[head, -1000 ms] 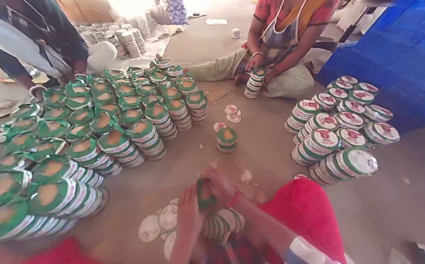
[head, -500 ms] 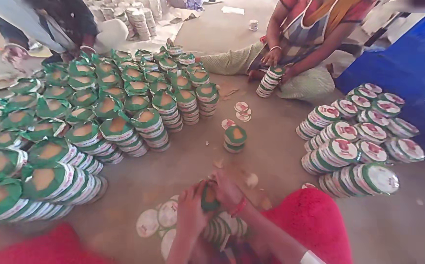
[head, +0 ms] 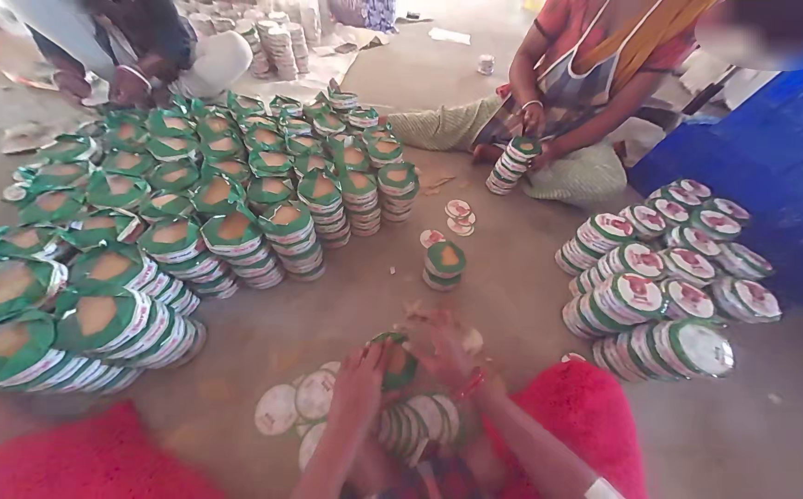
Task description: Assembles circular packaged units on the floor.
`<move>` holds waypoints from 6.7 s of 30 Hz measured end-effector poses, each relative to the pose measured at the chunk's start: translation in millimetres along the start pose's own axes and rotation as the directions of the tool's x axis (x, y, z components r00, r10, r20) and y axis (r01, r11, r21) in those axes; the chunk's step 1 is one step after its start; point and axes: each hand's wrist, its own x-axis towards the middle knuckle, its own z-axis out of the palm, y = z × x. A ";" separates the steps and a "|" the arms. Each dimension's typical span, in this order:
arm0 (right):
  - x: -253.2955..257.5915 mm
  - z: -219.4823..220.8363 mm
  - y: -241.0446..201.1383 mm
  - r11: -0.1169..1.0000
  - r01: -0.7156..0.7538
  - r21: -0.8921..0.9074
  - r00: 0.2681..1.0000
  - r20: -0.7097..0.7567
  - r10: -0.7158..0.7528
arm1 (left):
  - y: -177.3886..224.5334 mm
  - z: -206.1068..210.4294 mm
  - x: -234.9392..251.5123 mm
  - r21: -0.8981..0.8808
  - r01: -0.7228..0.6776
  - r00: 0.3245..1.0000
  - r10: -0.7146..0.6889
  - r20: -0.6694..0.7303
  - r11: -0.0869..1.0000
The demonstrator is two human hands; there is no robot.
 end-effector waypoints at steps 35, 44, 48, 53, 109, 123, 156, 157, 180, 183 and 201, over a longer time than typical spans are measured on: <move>-84.2 14.1 -42.9 0.941 0.167 -0.293 0.977 0.180 -0.117 | -22.1 -20.4 4.7 -0.199 0.051 0.983 -0.014 0.184 0.979; -52.5 28.7 -58.4 0.931 0.230 -0.284 0.968 0.168 -0.188 | -35.0 -1.2 -10.8 -0.486 0.245 0.966 -0.252 0.052 0.839; -32.4 27.8 -56.9 0.904 0.118 -0.411 0.992 0.083 -0.092 | -38.4 6.3 -17.5 -0.533 0.214 0.969 -0.247 0.009 0.819; -22.5 22.9 -59.1 0.936 0.077 -0.344 0.989 0.144 -0.029 | -31.4 8.8 -19.4 -0.617 0.247 0.955 -0.294 0.027 0.747; -17.5 26.6 -26.7 0.905 0.323 -0.277 0.929 0.273 -0.249 | -29.8 -14.5 -41.0 -0.826 0.504 0.777 -0.552 0.304 0.254; -40.3 27.9 -23.5 0.889 0.296 -0.348 0.913 0.377 -0.157 | -5.6 3.7 -18.2 -0.799 0.493 0.796 -0.550 0.254 0.344; -64.0 10.5 -25.3 0.597 -0.266 0.757 0.923 0.022 0.383 | 30.4 -25.0 11.2 -0.259 0.413 0.910 -0.382 0.164 0.873; -60.8 10.8 -27.3 0.537 -0.257 0.803 0.918 0.028 0.396 | 32.7 -24.3 3.5 -0.326 0.353 0.932 -0.359 0.044 0.877; 29.8 32.6 -43.8 0.978 -0.013 -0.208 0.872 0.477 0.113 | -54.3 -43.4 -54.5 -0.709 0.315 0.695 -0.662 -0.280 0.631; 69.5 -17.2 -37.4 0.964 -0.255 -0.074 0.921 0.284 0.266 | -32.7 -70.1 -52.0 -0.763 0.298 0.721 -0.659 -0.214 0.574; 158.5 -71.8 110.2 0.808 -0.376 -0.453 0.823 0.238 0.516 | -43.8 -66.2 -54.4 -0.720 0.360 0.679 -0.696 -0.234 0.593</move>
